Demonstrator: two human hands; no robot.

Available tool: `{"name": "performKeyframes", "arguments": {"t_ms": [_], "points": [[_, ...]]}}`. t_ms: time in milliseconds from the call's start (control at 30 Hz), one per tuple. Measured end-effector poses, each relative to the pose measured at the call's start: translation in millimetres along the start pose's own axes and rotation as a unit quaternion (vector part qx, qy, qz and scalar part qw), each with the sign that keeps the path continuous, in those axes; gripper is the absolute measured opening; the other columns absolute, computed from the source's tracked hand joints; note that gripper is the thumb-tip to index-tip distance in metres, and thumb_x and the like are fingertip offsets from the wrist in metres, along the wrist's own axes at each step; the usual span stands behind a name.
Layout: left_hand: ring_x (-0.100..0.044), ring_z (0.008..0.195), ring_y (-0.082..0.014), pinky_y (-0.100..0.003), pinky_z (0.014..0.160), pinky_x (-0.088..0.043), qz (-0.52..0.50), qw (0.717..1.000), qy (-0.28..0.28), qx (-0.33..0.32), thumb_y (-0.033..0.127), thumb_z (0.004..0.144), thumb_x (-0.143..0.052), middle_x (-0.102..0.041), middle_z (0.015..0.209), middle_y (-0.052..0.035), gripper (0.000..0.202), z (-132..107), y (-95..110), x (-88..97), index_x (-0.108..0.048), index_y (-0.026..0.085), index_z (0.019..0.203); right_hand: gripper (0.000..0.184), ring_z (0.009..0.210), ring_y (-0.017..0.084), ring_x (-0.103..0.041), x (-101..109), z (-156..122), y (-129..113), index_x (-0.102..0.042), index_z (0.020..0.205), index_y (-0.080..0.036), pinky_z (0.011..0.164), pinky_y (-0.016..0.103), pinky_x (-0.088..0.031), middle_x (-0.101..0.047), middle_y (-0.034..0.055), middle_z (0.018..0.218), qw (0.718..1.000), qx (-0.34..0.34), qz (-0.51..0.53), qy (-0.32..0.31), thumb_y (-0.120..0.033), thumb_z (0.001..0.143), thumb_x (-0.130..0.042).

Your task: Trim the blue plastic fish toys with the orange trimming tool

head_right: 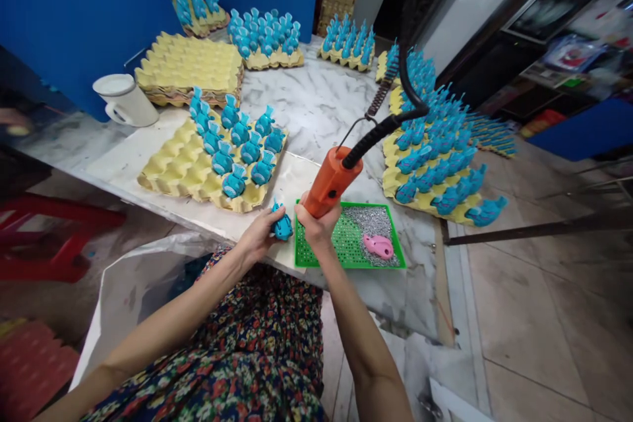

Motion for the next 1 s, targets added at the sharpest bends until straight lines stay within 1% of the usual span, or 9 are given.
{"name": "performKeyframes", "arguments": {"t_ms": [100,233,533,667,767,833,900,1000], "points": [[-0.045,0.048,-0.0109,-0.024,0.05,-0.035,-0.002,1.0,-0.006,0.0,0.042,0.07,-0.078,-0.049,0.052,0.0057,0.037,0,1,-0.2,-0.049,0.02,0.068,0.01,0.053,0.017,-0.052,0,0,-1,-0.058,0.062,-0.022,0.054,0.033,-0.047,-0.059,0.0,0.058,1.0,0.02,-0.005,-0.008,-0.025,0.065,-0.068],[-0.045,0.047,-0.0108,-0.024,0.048,-0.035,-0.002,1.0,-0.007,-0.003,0.043,0.068,-0.079,-0.049,0.052,0.0058,0.038,0,1,-0.2,-0.049,0.02,0.067,0.011,0.054,0.017,-0.053,1,-2,-2,-0.058,0.066,-0.023,0.057,0.034,-0.048,-0.059,-0.0014,0.059,0.999,0.03,-0.003,-0.013,-0.025,0.067,-0.068],[-0.045,0.047,-0.0106,-0.024,0.047,-0.036,-0.001,1.0,-0.007,0.004,0.041,0.07,-0.078,-0.049,0.053,0.0058,0.036,2,0,0.3,-0.049,0.02,0.068,0.011,0.053,0.017,-0.051,2,-5,-3,-0.059,0.062,-0.022,0.052,0.033,-0.045,-0.057,-0.0005,0.06,1.0,0.025,-0.005,-0.014,-0.025,0.068,-0.068],[-0.046,0.048,-0.0101,-0.023,0.048,-0.036,-0.006,1.0,0.005,0.007,0.039,0.07,-0.078,-0.05,0.055,0.0059,0.034,1,2,-0.8,-0.05,0.019,0.071,0.01,0.051,0.017,-0.051,2,-2,-12,-0.059,0.061,-0.022,0.051,0.033,-0.043,-0.058,-0.0003,0.058,0.999,0.045,-0.007,0.01,-0.024,0.067,-0.068],[-0.046,0.048,-0.0102,-0.023,0.048,-0.035,-0.001,1.0,0.015,0.011,0.039,0.07,-0.078,-0.051,0.055,0.0058,0.034,-1,3,-2.8,-0.05,0.019,0.073,0.01,0.053,0.017,-0.053,2,0,-25,-0.06,0.061,-0.022,0.056,0.034,-0.045,-0.06,-0.0008,0.059,0.998,0.055,-0.007,0.029,-0.019,0.067,-0.068],[-0.045,0.048,-0.0103,-0.023,0.048,-0.035,0.003,1.0,0.019,0.008,0.039,0.072,-0.076,-0.051,0.055,0.0057,0.033,-2,3,-4.4,-0.05,0.019,0.072,0.008,0.054,0.016,-0.053,1,-1,-34,-0.062,0.063,-0.021,0.057,0.034,-0.045,-0.06,-0.0012,0.061,0.998,0.059,0.017,0.032,-0.02,0.068,-0.068],[-0.045,0.049,-0.0106,-0.023,0.048,-0.035,0.0,1.0,0.024,0.004,0.039,0.073,-0.074,-0.051,0.055,0.0055,0.032,-3,3,-5.5,-0.049,0.019,0.073,0.007,0.053,0.016,-0.053,-2,-4,-42,-0.063,0.066,-0.021,0.055,0.034,-0.044,-0.059,-0.0013,0.063,0.997,0.058,0.05,0.016,-0.025,0.07,-0.068],[-0.046,0.052,-0.0116,-0.023,0.049,-0.036,-0.009,1.0,0.023,-0.004,0.036,0.077,-0.071,-0.051,0.057,0.005,0.027,-2,1,-6.0,-0.049,0.02,0.075,0.009,0.054,0.017,-0.054,-8,-11,-48,-0.063,0.07,-0.023,0.054,0.034,-0.045,-0.059,-0.0014,0.066,0.994,0.057,0.083,-0.042,-0.031,0.074,-0.067]]}}
Point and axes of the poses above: each hand's wrist, its own z-axis towards the middle knuckle, its own x-axis out of the back of the hand, y = z × x, the point moved 2 cm from there along z, towards the middle knuckle
